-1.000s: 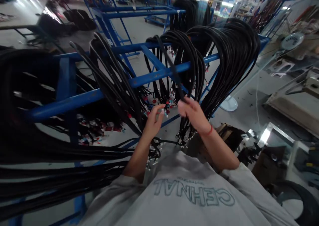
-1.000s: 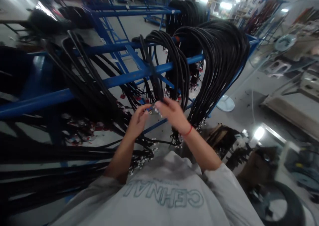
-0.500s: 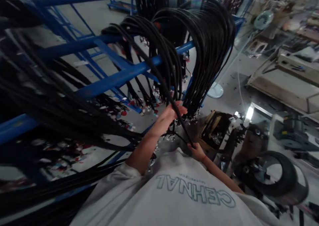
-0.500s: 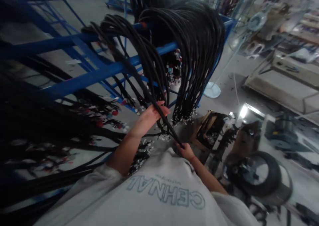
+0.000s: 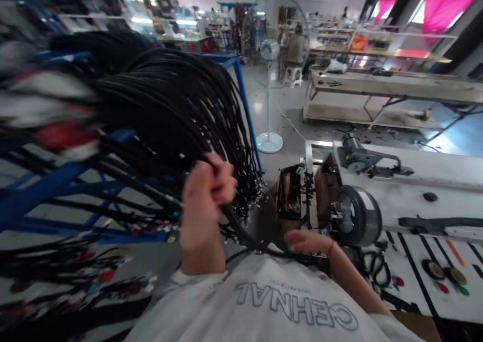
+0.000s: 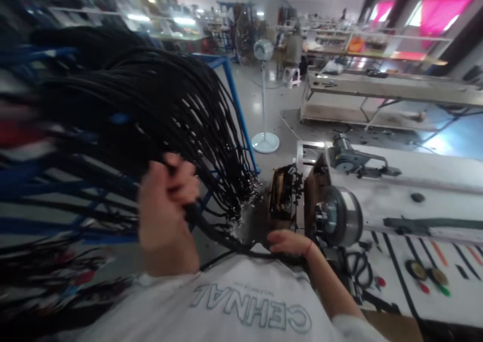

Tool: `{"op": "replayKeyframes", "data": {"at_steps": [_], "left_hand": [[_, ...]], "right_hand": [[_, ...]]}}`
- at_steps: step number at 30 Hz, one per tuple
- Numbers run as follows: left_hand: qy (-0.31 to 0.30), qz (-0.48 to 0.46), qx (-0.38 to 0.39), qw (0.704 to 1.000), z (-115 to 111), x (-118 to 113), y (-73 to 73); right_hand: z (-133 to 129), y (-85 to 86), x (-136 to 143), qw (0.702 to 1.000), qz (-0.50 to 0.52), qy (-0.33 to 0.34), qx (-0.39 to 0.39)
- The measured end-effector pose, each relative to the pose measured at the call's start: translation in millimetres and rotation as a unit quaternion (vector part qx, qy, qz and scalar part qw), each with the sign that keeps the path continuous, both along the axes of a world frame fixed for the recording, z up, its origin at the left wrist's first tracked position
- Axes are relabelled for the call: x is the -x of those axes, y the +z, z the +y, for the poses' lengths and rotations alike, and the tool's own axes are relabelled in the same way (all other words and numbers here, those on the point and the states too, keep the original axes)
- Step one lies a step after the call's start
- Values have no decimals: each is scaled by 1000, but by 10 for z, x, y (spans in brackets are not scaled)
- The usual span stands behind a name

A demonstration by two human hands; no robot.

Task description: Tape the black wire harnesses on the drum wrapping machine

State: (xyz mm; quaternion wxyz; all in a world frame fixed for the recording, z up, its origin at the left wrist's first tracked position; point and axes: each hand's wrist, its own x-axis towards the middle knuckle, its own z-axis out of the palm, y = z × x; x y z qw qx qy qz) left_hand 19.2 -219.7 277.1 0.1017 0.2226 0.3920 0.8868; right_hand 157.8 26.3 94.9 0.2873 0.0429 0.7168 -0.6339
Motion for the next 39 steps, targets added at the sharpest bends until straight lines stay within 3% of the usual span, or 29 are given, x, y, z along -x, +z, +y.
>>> {"op": "replayKeyframes", "data": {"at_steps": [2,4,6,8,9,12,13,14,15,16,18,21,23,24,26,29,31,32,33,34,36,37,39], "left_hand": [[-177,11,150,973,527,-273,-181],[-320,35,245,914,981,-515,-358],[-425,37,268,864,1313,-669,-514],[-547,-6,246,800,1532,-738,-662],[-622,-36,227,748,1614,-758,-738],[-824,-95,164,535,1797,-855,-956],[-857,-106,147,482,1841,-905,-1013],[-874,-114,138,452,1880,-954,-1057],[-873,-118,139,451,1918,-991,-1084],[-859,-114,150,477,1960,-1008,-1096],[-789,-64,199,578,2069,-967,-1091],[-601,103,293,736,2269,-760,-1114],[-489,207,337,778,2358,-586,-1203],[-469,241,349,775,2373,-498,-1266],[-514,256,356,737,2343,-325,-1392],[-654,182,353,644,2189,-45,-1473],[-711,139,374,579,2057,180,-1428],[-732,139,391,541,1988,308,-1388],[-752,151,405,498,1917,445,-1348],[-771,170,416,451,1844,588,-1314],[-800,205,422,373,1686,868,-1291],[-810,212,419,351,1602,991,-1309],[-821,191,421,336,1436,1173,-1404]], "right_hand": [[137,437,111,984,100,-60,135],[258,839,166,909,256,-172,279],[364,1086,155,818,354,-265,368],[464,1151,68,760,397,-285,430],[510,1140,-5,749,402,-265,456],[623,1113,-300,752,393,-166,502],[648,1139,-402,758,393,-154,497],[666,1185,-493,764,394,-165,483],[675,1244,-564,771,394,-200,458],[677,1307,-608,776,391,-259,422],[667,1399,-600,757,377,-419,330],[676,1376,-401,650,355,-641,201],[738,1285,-280,583,330,-726,156],[787,1241,-257,564,313,-749,152],[899,1185,-294,552,283,-762,186],[977,1135,-406,522,261,-773,249],[892,1042,-390,485,263,-801,231],[804,963,-346,485,262,-809,203],[690,863,-288,509,251,-805,174],[556,745,-225,554,226,-787,150],[268,483,-120,678,132,-709,140],[134,350,-88,732,75,-658,160],[-64,103,-66,784,-4,-580,224]]}}
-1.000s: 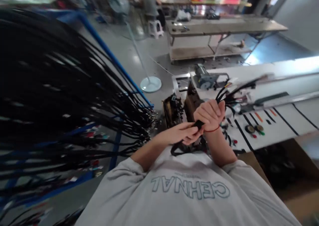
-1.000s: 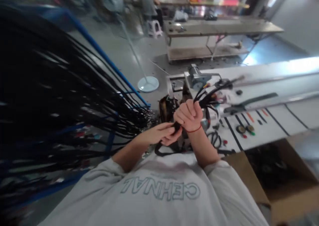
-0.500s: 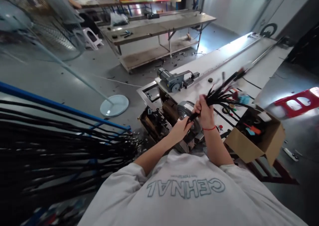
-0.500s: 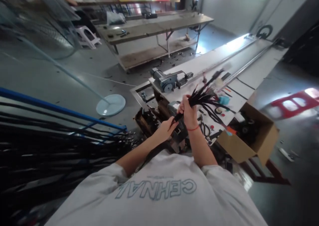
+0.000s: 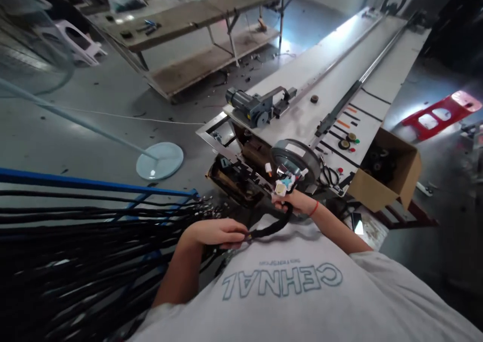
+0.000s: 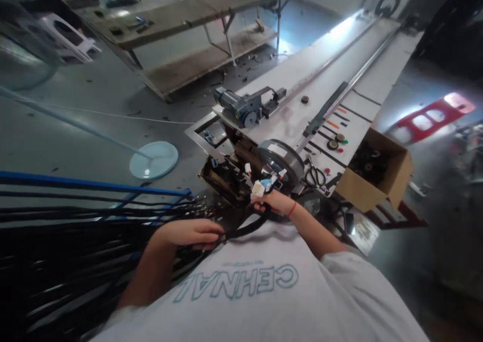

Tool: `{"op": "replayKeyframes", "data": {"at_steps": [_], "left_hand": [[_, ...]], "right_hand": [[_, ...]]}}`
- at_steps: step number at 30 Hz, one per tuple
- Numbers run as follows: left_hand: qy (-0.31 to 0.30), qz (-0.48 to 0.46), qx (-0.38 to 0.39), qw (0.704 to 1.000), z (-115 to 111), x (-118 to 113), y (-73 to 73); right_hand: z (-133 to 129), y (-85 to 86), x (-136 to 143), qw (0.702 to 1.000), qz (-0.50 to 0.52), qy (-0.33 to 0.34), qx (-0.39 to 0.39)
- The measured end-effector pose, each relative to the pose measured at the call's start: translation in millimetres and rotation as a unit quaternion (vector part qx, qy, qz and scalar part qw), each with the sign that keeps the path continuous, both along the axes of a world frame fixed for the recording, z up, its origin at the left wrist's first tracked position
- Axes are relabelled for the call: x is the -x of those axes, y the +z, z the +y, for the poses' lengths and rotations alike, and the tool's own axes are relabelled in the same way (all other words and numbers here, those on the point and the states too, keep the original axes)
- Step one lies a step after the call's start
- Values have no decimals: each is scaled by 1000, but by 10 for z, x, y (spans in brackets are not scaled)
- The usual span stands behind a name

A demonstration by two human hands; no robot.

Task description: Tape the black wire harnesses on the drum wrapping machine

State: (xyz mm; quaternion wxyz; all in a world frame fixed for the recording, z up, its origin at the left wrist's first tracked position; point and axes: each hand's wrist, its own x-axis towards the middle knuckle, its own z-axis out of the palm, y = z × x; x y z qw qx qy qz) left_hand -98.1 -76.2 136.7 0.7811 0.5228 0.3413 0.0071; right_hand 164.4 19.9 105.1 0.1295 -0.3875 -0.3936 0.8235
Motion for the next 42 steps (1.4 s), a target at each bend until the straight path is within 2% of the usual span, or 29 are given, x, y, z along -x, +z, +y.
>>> {"op": "replayKeyframes", "data": {"at_steps": [2,5,8,12,15,17,19,22,24,26,28,29,31,34,36,39,42], "left_hand": [[33,-2,31,999,-140,81,-148],[92,3,53,994,-238,51,-369],[156,13,37,987,-196,-27,-478],[226,33,24,973,-61,-23,-484],[290,45,10,956,39,46,-498],[320,44,10,946,106,61,-532],[345,32,15,938,176,1,-583],[373,3,21,927,331,-246,-677],[389,-9,11,921,514,-460,-737],[410,-3,-23,912,775,-649,-775],[420,19,-74,904,1082,-778,-784],[419,34,-101,902,1233,-820,-779],[407,64,-146,900,1491,-868,-758],[378,88,-162,907,1695,-886,-711],[364,89,-145,916,1712,-880,-677],[356,88,-135,920,1648,-850,-653],[353,81,-160,918,1572,-803,-687]], "right_hand": [[-75,-210,-4,997,32,30,63],[4,-433,35,988,93,-16,123],[158,-513,172,956,144,-158,199],[317,-434,385,876,167,-371,259],[460,-366,499,832,156,-462,265],[593,-363,552,828,151,-478,253],[735,-395,590,840,148,-476,216],[835,-480,605,861,118,-476,134],[741,-538,555,877,80,-472,47],[526,-582,439,900,27,-422,-101],[283,-593,288,905,-65,-304,-291],[189,-583,220,887,-131,-232,-378],[107,-537,142,815,-287,-96,-494],[242,-451,207,696,-459,58,-549],[401,-400,320,655,-502,131,-549],[579,-332,430,654,-507,222,-516],[653,-290,371,665,-470,291,-503]]}}
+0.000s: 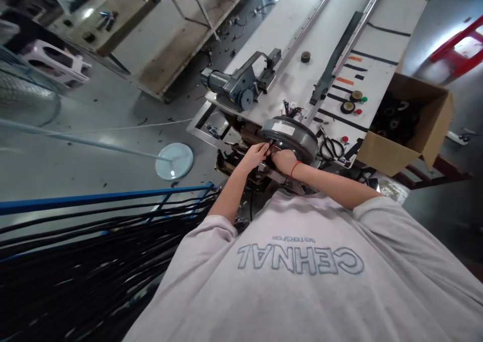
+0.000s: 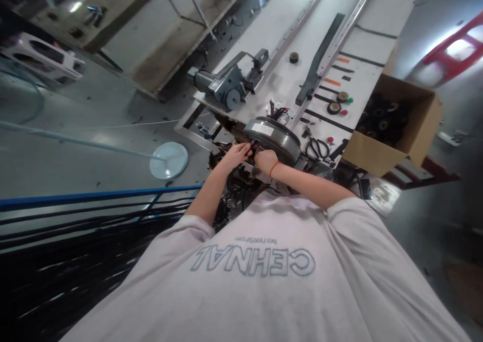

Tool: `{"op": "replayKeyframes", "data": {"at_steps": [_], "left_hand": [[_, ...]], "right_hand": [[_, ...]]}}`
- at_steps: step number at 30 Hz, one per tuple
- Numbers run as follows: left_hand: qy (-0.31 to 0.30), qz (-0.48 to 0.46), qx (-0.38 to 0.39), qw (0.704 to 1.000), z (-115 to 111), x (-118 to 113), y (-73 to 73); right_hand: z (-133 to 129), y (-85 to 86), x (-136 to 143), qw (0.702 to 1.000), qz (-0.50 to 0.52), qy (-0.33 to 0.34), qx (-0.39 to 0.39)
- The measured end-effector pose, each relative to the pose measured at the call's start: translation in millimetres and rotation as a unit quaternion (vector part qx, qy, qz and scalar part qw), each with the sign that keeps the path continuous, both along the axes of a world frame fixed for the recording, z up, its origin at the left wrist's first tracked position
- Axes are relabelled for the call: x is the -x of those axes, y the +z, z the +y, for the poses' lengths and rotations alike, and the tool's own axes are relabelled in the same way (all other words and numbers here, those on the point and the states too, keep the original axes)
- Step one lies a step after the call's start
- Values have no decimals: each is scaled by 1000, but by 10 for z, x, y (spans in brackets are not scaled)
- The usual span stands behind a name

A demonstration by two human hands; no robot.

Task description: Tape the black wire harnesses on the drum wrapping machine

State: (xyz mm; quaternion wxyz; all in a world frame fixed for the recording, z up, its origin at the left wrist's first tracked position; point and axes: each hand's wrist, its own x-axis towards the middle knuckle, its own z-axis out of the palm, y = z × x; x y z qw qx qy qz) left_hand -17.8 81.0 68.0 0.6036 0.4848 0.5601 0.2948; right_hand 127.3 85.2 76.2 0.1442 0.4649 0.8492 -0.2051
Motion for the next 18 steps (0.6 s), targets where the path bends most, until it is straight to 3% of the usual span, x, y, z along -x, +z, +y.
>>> {"op": "replayKeyframes", "data": {"at_steps": [4,10,15,18], "left_hand": [[-3,-5,-21,1000,-84,60,-70],[5,-9,-33,999,-195,101,-57],[15,-21,-25,999,-250,109,-57],[26,-49,5,998,-277,99,-63]], "right_hand": [[-30,11,-175,998,55,-12,16],[-231,-77,-243,982,83,-115,-126],[-174,-250,-340,977,161,-128,-47],[-151,-350,-381,963,221,-149,-49]]}}
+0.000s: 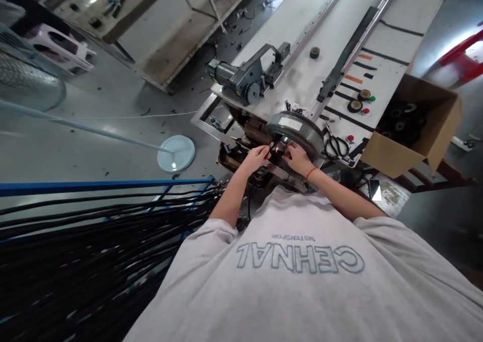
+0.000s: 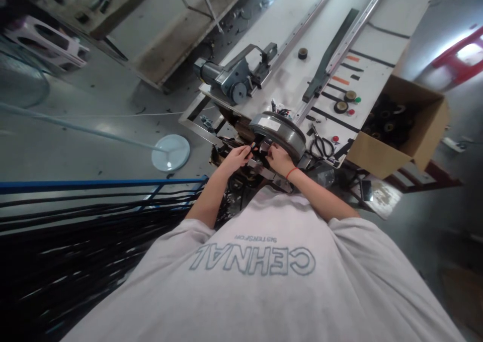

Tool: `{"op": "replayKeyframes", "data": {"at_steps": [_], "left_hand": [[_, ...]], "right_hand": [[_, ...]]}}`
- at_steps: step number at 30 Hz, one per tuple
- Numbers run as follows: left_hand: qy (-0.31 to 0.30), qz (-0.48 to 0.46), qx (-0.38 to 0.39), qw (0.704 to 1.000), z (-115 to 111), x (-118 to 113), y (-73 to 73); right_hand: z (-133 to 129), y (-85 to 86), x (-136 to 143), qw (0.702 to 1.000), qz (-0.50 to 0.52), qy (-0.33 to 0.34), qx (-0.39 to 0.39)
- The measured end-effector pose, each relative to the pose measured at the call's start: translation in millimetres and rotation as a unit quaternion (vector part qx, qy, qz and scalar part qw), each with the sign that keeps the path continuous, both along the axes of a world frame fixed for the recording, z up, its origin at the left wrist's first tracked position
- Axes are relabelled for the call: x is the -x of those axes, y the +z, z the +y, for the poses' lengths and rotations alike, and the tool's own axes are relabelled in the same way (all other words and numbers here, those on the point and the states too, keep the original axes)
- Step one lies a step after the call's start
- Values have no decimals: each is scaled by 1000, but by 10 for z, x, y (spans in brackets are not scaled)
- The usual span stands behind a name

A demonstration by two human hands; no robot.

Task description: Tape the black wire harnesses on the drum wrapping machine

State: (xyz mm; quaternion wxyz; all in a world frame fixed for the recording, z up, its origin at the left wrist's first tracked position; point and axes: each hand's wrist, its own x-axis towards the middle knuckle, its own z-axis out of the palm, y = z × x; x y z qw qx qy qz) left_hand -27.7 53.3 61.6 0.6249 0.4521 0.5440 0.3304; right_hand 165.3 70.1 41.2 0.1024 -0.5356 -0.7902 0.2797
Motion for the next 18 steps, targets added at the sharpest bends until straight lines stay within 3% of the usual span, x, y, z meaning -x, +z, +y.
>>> {"op": "replayKeyframes", "data": {"at_steps": [5,9,14,18], "left_hand": [[12,-18,20,1000,-50,-48,25],[13,-19,18,1000,-90,-79,-2],[-25,8,17,1000,-135,-119,-176],[-58,90,-29,994,-223,-214,-357]], "right_hand": [[31,-138,23,998,46,-35,-8],[-13,-211,6,987,155,-45,-13],[-166,-189,-32,971,218,-94,14],[-131,-62,33,972,230,-36,-7]]}}
